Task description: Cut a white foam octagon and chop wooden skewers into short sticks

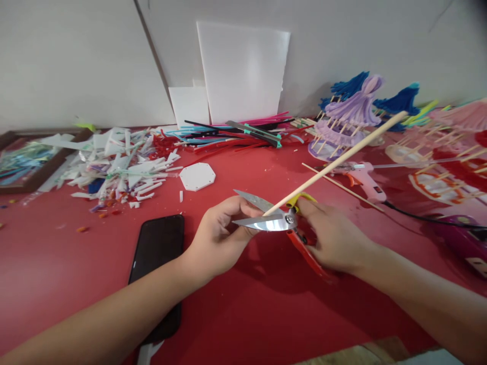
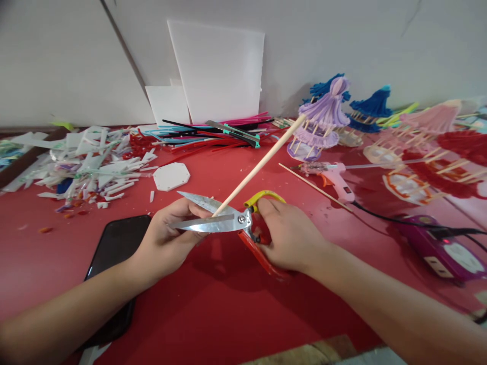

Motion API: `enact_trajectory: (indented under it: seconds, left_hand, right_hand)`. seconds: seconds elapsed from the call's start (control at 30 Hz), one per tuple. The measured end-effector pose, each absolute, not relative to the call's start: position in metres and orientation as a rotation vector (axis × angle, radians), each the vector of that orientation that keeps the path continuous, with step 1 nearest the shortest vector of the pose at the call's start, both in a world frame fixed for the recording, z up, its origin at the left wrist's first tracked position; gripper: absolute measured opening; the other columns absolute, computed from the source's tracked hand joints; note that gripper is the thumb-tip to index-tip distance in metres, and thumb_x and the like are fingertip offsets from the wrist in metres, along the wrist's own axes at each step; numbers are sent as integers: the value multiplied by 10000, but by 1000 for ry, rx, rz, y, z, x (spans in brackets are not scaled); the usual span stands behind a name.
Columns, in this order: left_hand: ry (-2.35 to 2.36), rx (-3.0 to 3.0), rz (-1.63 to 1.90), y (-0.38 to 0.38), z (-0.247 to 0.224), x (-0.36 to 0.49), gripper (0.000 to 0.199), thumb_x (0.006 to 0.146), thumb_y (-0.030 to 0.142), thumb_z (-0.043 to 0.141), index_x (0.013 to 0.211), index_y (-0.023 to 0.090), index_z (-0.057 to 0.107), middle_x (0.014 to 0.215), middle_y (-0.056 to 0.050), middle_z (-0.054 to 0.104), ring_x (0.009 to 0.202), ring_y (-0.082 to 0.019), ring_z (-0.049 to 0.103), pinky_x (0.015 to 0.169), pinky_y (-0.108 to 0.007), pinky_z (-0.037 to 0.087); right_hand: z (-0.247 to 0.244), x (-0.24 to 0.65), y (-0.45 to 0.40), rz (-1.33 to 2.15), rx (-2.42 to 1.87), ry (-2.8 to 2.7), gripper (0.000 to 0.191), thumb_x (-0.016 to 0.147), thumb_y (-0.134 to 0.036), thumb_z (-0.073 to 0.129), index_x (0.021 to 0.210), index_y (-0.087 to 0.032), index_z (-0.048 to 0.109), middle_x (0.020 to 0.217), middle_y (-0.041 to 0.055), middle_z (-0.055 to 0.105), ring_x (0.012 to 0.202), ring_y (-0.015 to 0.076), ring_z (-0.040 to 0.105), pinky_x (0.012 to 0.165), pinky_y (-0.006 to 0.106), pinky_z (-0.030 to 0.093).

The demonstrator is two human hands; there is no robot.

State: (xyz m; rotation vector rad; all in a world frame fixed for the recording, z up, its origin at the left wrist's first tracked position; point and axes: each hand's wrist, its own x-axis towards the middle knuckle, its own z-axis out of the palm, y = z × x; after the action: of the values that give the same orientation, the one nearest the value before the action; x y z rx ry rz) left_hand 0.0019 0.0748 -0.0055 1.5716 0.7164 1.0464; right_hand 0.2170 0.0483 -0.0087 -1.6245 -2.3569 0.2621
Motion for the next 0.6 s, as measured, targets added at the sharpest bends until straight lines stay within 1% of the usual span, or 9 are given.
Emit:
enact_trajectory:
  seconds: [0.13,0.27,0.37,0.53,0.6]
  left_hand:
    - [773,1603,1035,73,-4,1,136,728,55,572,759,182,609,733,-11,683,643,-113,627,576,-198,492]
    - [773,1608,1039,72,-4,2,128,738,62,559,747,185,594,726,-5,671,643,-109,628,584,-193,499]
    - [769,1652,1050,73,-6,2,177,712,27,544,764,190,587,741,-1,666,657,-110,623,590,-193,493]
    - [758,1715,1058,73,-7,1,174,725,27,534,772,188,578,737,0,653,647,-109,614,588,-196,484]
    - [743,1712,1056,73,-8,0,184,729,18,527,775,191,571,744,5,653,657,-104,615,602,-191,483]
  right_hand:
    - [-6,217,51,150,-1558,-2376,163,769,-340,489,867,-223,431,808,89,596,747,252,577,633,360,444]
    - [-4,216,50,207,-1534,-2379,200,748,-338,499,897,-217,444,838,104,610,777,267,591,661,373,455]
    - [-4,215,49,224,-1554,-2368,214,737,-338,499,903,-209,457,838,107,614,763,267,593,641,366,448]
    - [-6,214,48,200,-1591,-2348,181,729,-313,485,872,-203,465,786,102,612,692,255,580,588,347,421]
    - [-6,214,48,195,-1596,-2358,189,729,-327,482,867,-201,460,782,109,618,680,255,580,577,344,417]
